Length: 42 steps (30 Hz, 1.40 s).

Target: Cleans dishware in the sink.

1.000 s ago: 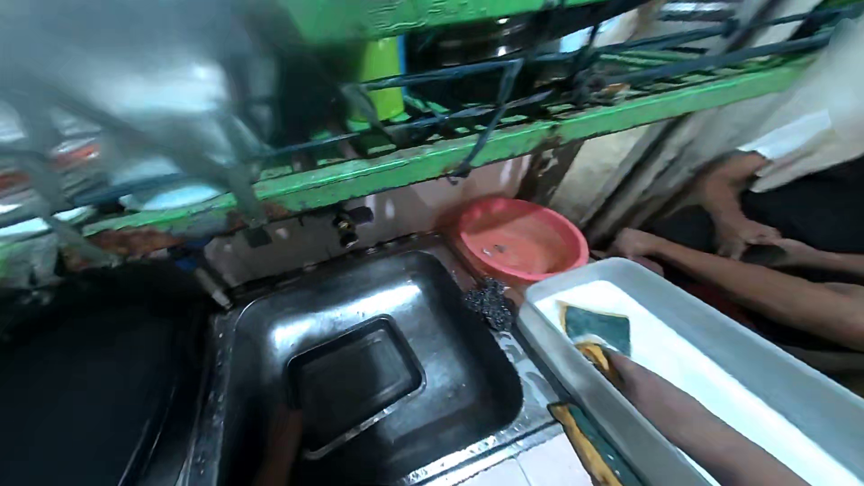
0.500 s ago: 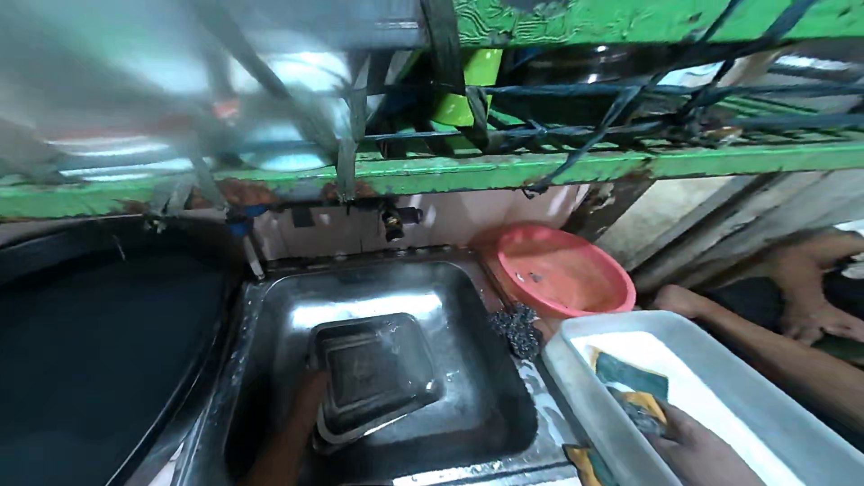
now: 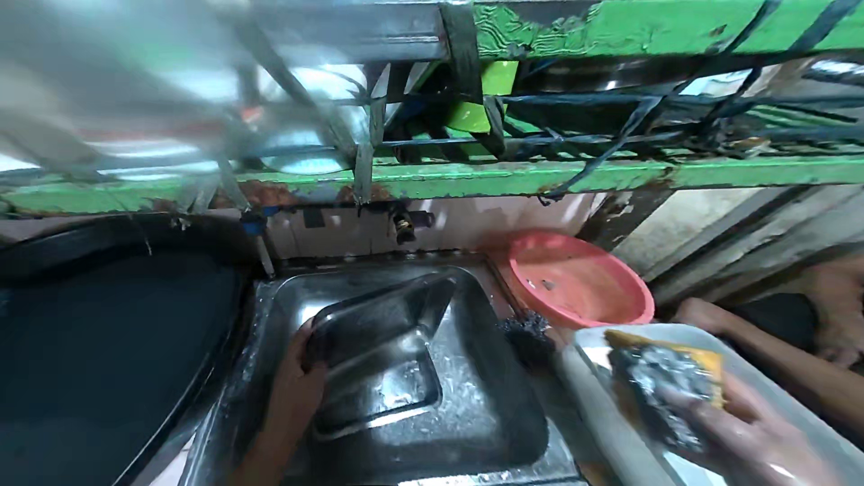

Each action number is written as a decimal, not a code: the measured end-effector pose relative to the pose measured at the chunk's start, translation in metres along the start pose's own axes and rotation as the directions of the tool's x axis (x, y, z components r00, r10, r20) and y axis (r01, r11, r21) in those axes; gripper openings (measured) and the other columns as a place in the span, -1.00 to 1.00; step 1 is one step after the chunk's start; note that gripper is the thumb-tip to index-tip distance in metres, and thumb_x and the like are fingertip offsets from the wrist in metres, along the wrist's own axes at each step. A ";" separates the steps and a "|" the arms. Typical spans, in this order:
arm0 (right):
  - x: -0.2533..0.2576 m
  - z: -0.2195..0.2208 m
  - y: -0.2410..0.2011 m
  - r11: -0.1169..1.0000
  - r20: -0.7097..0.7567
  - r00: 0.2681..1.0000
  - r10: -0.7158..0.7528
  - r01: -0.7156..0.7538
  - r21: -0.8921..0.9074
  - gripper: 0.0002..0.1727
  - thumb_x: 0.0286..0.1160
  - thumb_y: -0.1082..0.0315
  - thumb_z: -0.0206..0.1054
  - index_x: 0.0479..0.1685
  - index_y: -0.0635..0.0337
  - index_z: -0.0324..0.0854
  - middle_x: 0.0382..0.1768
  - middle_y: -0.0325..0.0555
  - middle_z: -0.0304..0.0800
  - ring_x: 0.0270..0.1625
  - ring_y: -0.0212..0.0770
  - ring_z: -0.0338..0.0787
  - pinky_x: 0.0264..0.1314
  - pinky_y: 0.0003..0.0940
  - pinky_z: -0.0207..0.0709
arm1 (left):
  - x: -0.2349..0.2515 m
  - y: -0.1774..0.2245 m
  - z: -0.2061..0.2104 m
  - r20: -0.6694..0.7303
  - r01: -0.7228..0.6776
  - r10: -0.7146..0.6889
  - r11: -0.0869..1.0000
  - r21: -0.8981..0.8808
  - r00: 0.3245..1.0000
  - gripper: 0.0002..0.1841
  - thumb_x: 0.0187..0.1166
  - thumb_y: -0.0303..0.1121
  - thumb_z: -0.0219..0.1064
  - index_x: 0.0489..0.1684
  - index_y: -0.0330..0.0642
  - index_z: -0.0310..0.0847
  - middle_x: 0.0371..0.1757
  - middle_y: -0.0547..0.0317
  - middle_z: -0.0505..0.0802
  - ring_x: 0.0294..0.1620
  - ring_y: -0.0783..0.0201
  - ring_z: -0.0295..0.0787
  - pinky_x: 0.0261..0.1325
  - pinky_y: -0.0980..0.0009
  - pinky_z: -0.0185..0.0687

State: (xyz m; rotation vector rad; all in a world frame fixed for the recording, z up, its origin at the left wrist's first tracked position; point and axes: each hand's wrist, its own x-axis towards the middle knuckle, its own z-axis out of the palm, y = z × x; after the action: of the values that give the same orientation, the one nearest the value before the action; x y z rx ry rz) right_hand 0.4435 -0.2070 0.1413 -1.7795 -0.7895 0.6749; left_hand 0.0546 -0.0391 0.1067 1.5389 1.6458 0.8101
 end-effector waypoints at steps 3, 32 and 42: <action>0.011 0.061 0.007 0.995 0.092 0.993 0.079 -0.085 0.058 -0.37 0.38 0.43 0.33 0.55 0.26 0.38 0.03 -0.09 0.79 -0.13 -0.32 0.86 -0.14 -0.26 0.81 | 0.012 -0.024 0.043 0.104 0.306 -0.302 0.951 -0.034 0.948 -0.28 0.67 -0.43 0.28 0.83 -0.30 0.03 0.47 -0.40 0.60 0.39 -0.18 0.63 0.40 -0.07 0.55; 0.113 0.283 0.177 0.554 0.190 0.923 0.334 -0.029 -0.832 -0.37 0.61 0.25 0.31 0.66 0.29 0.39 0.61 0.29 0.46 0.69 0.24 0.43 0.72 0.16 0.28 | 0.023 -0.088 0.150 0.401 0.613 -0.480 0.714 -0.337 0.780 -0.10 0.63 -0.51 0.28 0.91 -0.26 -0.32 0.72 -0.44 0.33 0.69 -0.22 0.34 0.66 -0.05 0.31; 0.023 0.342 0.100 0.940 0.503 0.827 0.252 -0.086 -0.329 -0.51 0.61 0.52 0.22 0.54 0.45 0.46 0.55 0.36 0.49 0.61 0.09 0.51 0.71 -0.11 0.32 | 0.022 -0.114 0.161 0.294 0.381 -0.259 0.770 -0.512 0.920 -0.38 0.92 -0.13 -0.27 0.85 -0.35 -0.05 0.81 -0.25 0.25 0.80 0.11 0.20 0.82 0.19 0.09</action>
State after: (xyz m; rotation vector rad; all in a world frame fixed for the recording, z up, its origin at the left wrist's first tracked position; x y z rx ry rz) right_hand 0.2194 -0.0169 -0.0622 -1.9673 -1.1641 1.2741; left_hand 0.1286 -0.0326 -0.0773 0.8582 1.3033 0.8163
